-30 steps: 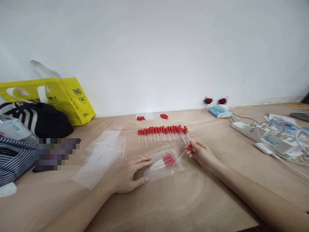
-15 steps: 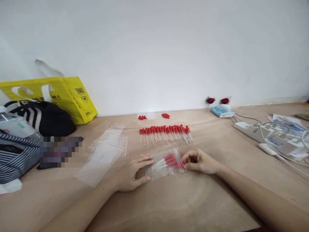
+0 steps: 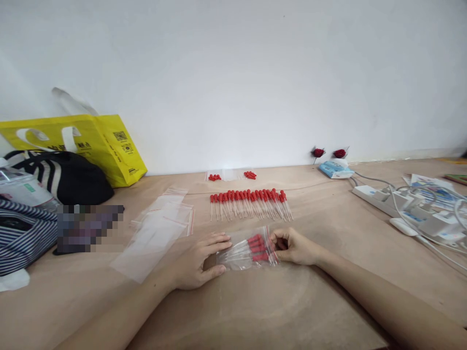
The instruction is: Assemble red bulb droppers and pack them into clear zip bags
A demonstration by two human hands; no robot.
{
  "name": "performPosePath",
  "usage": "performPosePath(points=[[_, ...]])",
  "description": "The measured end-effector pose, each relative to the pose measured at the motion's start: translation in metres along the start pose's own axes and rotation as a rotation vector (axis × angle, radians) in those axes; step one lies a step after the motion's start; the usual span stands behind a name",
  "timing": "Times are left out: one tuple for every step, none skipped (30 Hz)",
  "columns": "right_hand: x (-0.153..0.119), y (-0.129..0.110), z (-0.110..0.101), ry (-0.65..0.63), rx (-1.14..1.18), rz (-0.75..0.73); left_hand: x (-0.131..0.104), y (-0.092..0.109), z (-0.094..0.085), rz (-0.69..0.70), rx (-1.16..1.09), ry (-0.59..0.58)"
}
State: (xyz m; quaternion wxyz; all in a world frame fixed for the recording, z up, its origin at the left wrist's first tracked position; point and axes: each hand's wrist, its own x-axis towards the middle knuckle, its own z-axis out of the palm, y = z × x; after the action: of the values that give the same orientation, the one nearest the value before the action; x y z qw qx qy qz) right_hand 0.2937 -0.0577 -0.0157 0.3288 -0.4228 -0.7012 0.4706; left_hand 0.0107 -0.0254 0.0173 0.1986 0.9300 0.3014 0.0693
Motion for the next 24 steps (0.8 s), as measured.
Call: performPosePath(points=[[0.0, 0.001, -0.003, -0.022, 0.015, 0.006, 0.0, -0.001, 0.0, 0.006, -0.003, -0.002], [0.0, 0.003, -0.006, -0.031, 0.037, 0.012, -0.001, -0.001, 0.0, 0.012, -0.007, -0.004], [0.001, 0.006, -0.01, -0.014, 0.056, 0.016, -0.001, -0.002, -0.001, 0.017, -0.012, -0.005], [0.003, 0.009, -0.015, 0.038, 0.063, 0.016, -0.001, -0.002, -0.001, 0.018, -0.015, -0.007], [0.006, 0.013, -0.021, 0.129, 0.048, 0.016, -0.002, -0.002, -0.001, 0.015, -0.016, -0.01], [0.011, 0.017, -0.029, 0.255, 0.004, 0.026, -0.002, -0.001, -0.002, 0.009, -0.016, -0.015], [0.017, 0.022, -0.037, 0.4, -0.056, 0.046, -0.001, -0.001, -0.002, 0.003, -0.014, -0.02], [0.023, 0.026, -0.047, 0.547, -0.138, 0.08, -0.001, -0.001, -0.002, -0.002, -0.01, -0.024], [0.031, 0.03, -0.057, 0.692, -0.239, 0.151, -0.001, 0.0, -0.002, -0.006, -0.005, -0.027], [0.039, 0.034, -0.067, 0.767, -0.276, 0.186, 0.0, 0.0, -0.002, -0.008, 0.0, -0.029], [0.047, 0.037, -0.077, 0.821, -0.299, 0.206, 0.0, 0.0, -0.002, -0.008, 0.005, -0.029], [0.054, 0.04, -0.085, 0.874, -0.321, 0.232, 0.0, 0.0, -0.002, -0.006, 0.008, -0.029], [0.062, 0.043, -0.093, 0.913, -0.335, 0.256, 0.0, 0.0, -0.002, -0.004, 0.009, -0.029], [0.069, 0.045, -0.099, 0.943, -0.343, 0.275, 0.0, 0.0, -0.003, -0.003, 0.007, -0.028], [0.075, 0.047, -0.103, 0.962, -0.346, 0.293, 0.0, 0.0, -0.003, 0.0, 0.001, -0.026], [0.081, 0.049, -0.106, 0.97, -0.342, 0.307, -0.001, 0.001, -0.003, 0.0, -0.005, -0.024], [0.086, 0.051, -0.108, 0.968, -0.332, 0.317, -0.001, 0.001, -0.004, -0.002, -0.01, -0.025], [0.09, 0.053, -0.108, 0.961, -0.318, 0.325, -0.002, 0.001, -0.004, -0.007, -0.013, -0.028], [0.093, 0.054, -0.108, 0.953, -0.302, 0.33, -0.002, 0.002, -0.004, -0.011, -0.017, -0.03], [0.096, 0.055, -0.107, 0.945, -0.283, 0.332, -0.002, 0.002, -0.004, -0.014, -0.02, -0.032], [0.097, 0.056, -0.106, 0.938, -0.262, 0.33, -0.003, 0.001, -0.004, -0.013, -0.025, -0.032], [0.098, 0.055, -0.105, 0.934, -0.238, 0.324, -0.003, 0.001, -0.004, -0.01, -0.031, -0.028], [0.097, 0.054, -0.105, 0.931, -0.211, 0.313, -0.003, 0.0, -0.004, -0.003, -0.039, -0.021], [0.096, 0.052, -0.105, 0.925, -0.183, 0.297, -0.003, 0.0, -0.003, 0.003, -0.046, -0.014]])
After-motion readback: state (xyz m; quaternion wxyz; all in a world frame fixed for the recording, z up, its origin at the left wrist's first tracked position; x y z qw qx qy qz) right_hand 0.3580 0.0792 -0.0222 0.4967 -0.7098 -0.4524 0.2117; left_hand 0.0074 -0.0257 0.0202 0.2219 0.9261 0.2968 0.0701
